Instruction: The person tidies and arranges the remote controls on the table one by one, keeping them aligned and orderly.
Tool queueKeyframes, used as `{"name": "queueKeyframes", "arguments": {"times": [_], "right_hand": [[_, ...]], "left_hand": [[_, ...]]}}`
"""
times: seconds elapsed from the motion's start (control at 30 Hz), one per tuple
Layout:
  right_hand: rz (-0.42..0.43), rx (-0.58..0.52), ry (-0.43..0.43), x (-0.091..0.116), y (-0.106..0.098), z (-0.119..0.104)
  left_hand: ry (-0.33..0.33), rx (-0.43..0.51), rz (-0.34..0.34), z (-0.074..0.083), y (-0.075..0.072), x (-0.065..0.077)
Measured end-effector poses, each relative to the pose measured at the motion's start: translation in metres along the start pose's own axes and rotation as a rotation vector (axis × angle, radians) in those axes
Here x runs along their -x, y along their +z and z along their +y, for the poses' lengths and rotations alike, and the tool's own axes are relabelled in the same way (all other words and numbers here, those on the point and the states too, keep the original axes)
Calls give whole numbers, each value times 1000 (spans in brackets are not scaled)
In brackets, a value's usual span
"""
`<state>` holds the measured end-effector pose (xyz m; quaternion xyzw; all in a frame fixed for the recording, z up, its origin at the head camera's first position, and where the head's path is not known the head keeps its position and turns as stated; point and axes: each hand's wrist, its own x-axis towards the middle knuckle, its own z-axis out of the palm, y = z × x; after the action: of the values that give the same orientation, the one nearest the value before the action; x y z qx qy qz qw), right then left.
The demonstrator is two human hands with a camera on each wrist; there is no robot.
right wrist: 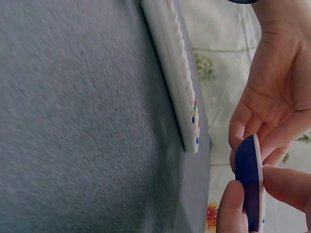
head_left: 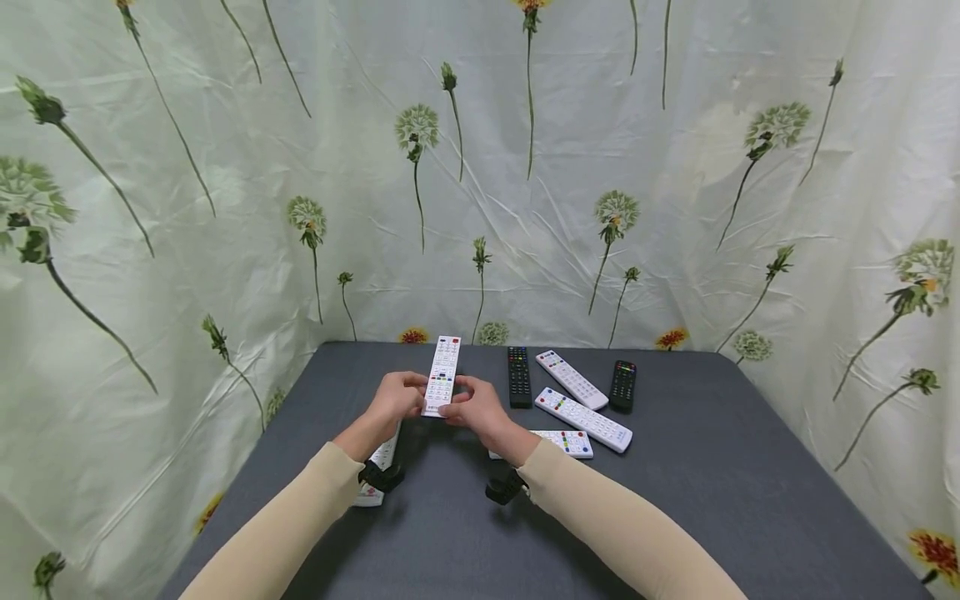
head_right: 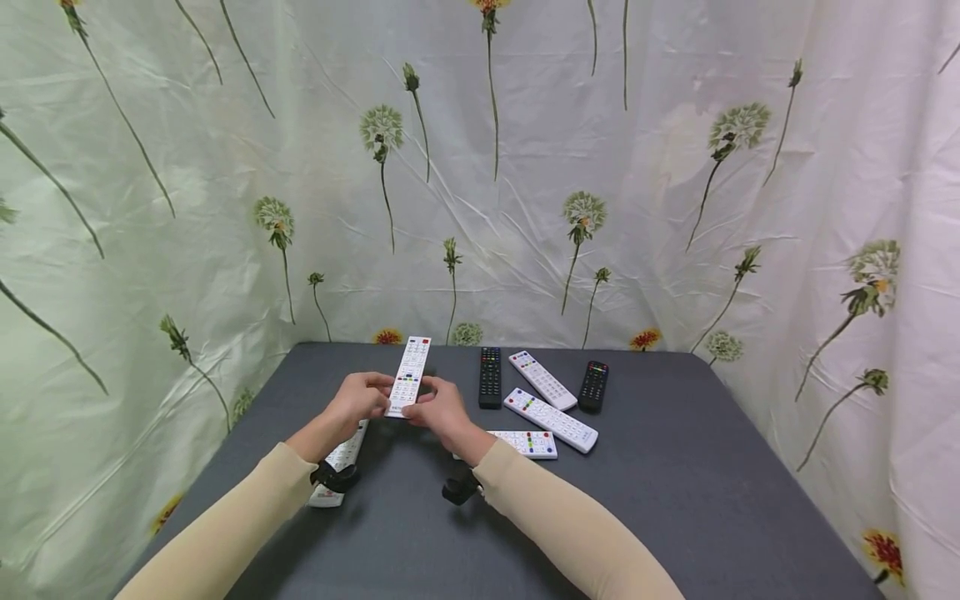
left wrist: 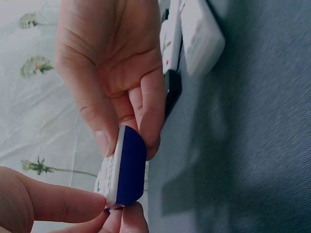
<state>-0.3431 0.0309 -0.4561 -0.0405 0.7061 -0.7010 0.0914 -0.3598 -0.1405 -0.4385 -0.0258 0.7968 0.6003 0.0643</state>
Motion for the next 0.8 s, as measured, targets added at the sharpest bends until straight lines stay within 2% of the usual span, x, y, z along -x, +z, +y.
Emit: {"name": "queueKeyframes", "arguments": {"times": [0.33, 0.6, 0.8], "right_hand": [[-20, 40, -32, 22, 1, 2], [-46, 48, -53, 35, 6, 5], [-61, 75, -41, 48, 10, 10]], "left_hand": [[63, -33, 16, -7, 5, 29], [72, -36, 35, -9, 6, 51], [91, -85, 64, -18, 9, 66]]}}
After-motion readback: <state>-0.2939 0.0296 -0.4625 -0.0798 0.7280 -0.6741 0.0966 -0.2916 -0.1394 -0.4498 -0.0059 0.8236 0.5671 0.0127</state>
